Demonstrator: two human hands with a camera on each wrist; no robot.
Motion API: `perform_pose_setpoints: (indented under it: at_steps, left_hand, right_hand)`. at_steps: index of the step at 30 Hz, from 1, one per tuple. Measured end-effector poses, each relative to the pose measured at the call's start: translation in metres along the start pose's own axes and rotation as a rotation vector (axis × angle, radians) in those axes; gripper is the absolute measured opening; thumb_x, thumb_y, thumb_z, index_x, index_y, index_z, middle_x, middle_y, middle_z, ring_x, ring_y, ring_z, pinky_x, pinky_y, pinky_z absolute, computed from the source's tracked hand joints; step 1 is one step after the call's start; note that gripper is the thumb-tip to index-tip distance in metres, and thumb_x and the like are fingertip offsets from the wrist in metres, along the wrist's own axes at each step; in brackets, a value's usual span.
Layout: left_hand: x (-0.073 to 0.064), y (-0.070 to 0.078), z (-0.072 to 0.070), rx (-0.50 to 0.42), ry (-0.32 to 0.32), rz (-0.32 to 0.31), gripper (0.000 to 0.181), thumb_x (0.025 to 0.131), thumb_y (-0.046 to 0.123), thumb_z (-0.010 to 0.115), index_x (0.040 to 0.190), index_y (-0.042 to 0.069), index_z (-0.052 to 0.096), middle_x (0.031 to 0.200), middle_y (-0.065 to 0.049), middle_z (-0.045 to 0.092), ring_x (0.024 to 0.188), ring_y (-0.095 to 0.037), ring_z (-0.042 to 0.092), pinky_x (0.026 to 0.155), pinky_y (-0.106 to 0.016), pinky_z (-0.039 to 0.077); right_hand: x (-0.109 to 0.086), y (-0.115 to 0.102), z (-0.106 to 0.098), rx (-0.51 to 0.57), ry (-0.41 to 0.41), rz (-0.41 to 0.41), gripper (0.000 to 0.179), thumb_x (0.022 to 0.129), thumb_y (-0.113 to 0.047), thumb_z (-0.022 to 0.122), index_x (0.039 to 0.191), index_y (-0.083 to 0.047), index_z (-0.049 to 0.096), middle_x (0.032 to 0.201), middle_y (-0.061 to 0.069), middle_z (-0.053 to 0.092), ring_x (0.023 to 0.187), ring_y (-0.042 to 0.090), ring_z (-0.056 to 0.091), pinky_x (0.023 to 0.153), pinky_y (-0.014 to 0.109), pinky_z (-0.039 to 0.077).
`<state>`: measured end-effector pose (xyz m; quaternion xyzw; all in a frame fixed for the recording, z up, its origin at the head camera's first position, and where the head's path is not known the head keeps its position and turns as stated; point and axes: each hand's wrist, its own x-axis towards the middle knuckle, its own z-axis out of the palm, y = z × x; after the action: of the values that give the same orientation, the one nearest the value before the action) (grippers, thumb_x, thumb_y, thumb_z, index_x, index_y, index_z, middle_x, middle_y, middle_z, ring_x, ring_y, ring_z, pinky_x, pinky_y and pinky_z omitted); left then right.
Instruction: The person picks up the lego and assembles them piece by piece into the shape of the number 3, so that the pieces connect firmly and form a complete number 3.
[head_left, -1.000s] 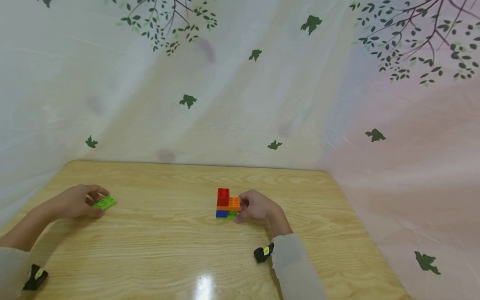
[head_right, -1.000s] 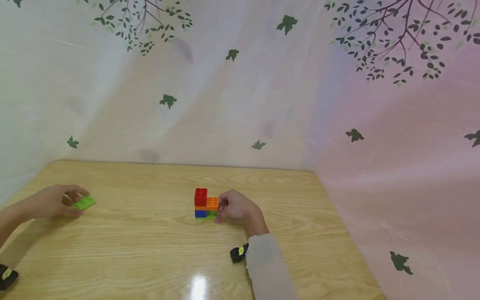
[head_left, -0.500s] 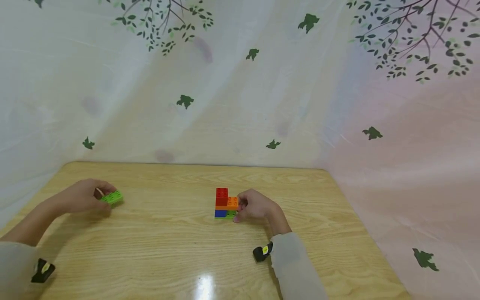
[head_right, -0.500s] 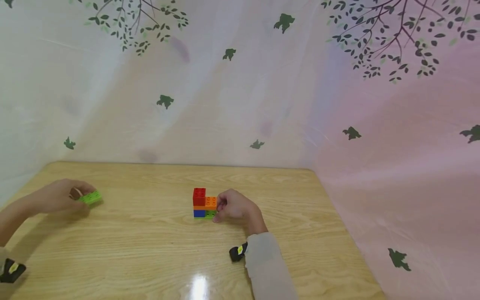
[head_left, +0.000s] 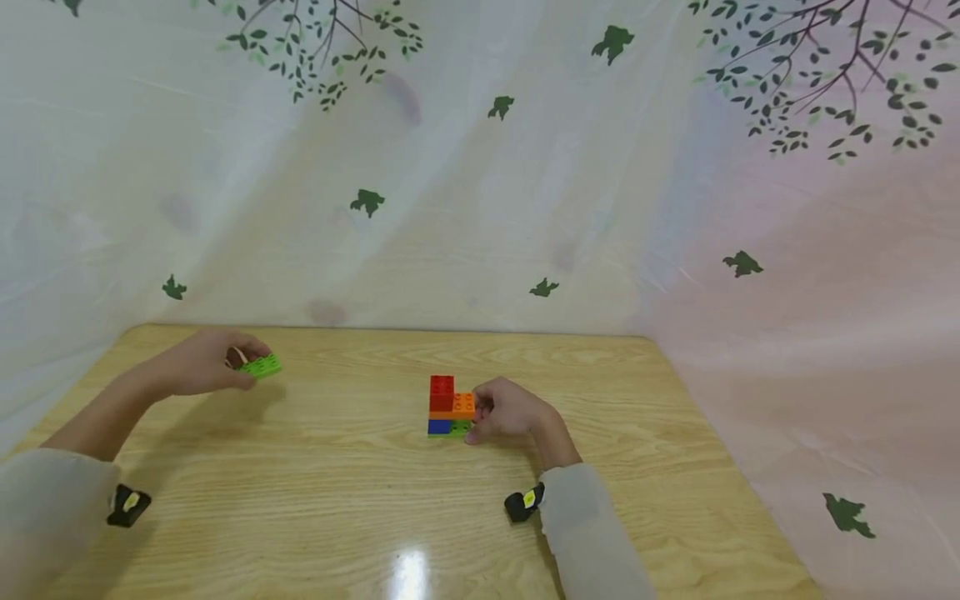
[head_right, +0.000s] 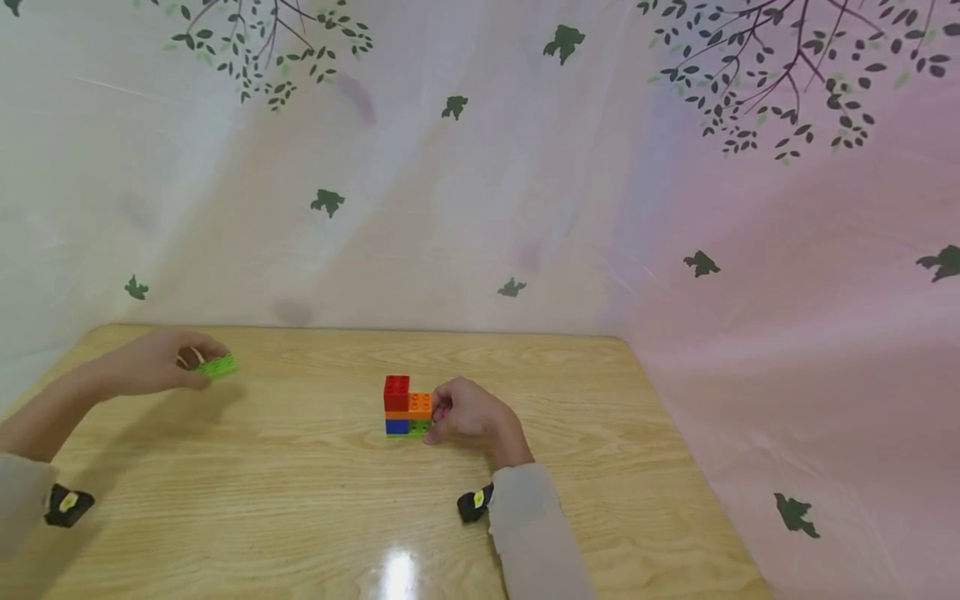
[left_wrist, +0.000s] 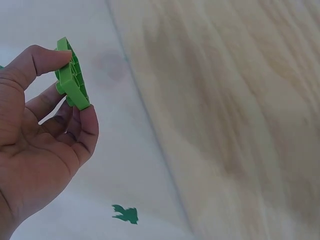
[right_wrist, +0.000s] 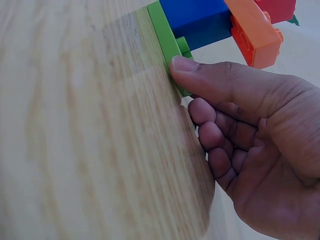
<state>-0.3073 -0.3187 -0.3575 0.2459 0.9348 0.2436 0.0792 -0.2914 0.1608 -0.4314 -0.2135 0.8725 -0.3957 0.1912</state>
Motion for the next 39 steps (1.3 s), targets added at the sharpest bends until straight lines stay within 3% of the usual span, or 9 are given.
perform_pose_setpoints:
  at_steps: [6,16,27,39]
  left_hand:
    - [0.013,0.018,-0.003,-0.012,0.003,0.016,0.05,0.092,0.019,0.077,0.133,-0.006,0.062,0.122,-0.016,0.066,0.107,-0.034,0.064,0.081,-0.045,0.057]
    - [0.041,0.052,-0.004,-0.022,0.001,0.072,0.043,0.09,0.012,0.076,0.128,-0.004,0.066,0.115,-0.01,0.069,0.101,-0.026,0.065,0.084,-0.044,0.056]
    - [0.074,0.087,0.011,-0.069,-0.021,0.141,0.04,0.089,0.009,0.074,0.127,-0.001,0.067,0.113,-0.009,0.068,0.102,-0.027,0.064,0.087,-0.045,0.055]
    - [0.094,0.126,0.022,-0.043,-0.033,0.181,0.042,0.088,0.011,0.076,0.129,0.003,0.067,0.117,-0.007,0.068,0.101,-0.025,0.064,0.087,-0.041,0.057]
  right_hand:
    - [0.002,-0.001,0.001,-0.009,-0.004,0.004,0.025,0.078,-0.015,0.091,0.083,-0.011,0.067,0.074,-0.003,0.056,0.069,0.013,0.051,0.065,0.028,0.044]
    - [0.003,-0.004,0.003,0.005,-0.006,0.014,0.025,0.078,-0.015,0.091,0.086,-0.01,0.068,0.075,-0.002,0.056,0.07,0.014,0.051,0.065,0.027,0.044]
    - [0.0,-0.001,0.001,-0.016,-0.001,0.015,0.025,0.079,-0.015,0.091,0.086,-0.011,0.068,0.076,-0.002,0.057,0.071,0.015,0.052,0.067,0.028,0.046]
    - [0.001,-0.002,0.0,-0.026,0.001,0.02,0.025,0.078,-0.016,0.092,0.087,-0.012,0.069,0.076,-0.002,0.058,0.071,0.014,0.052,0.067,0.028,0.046]
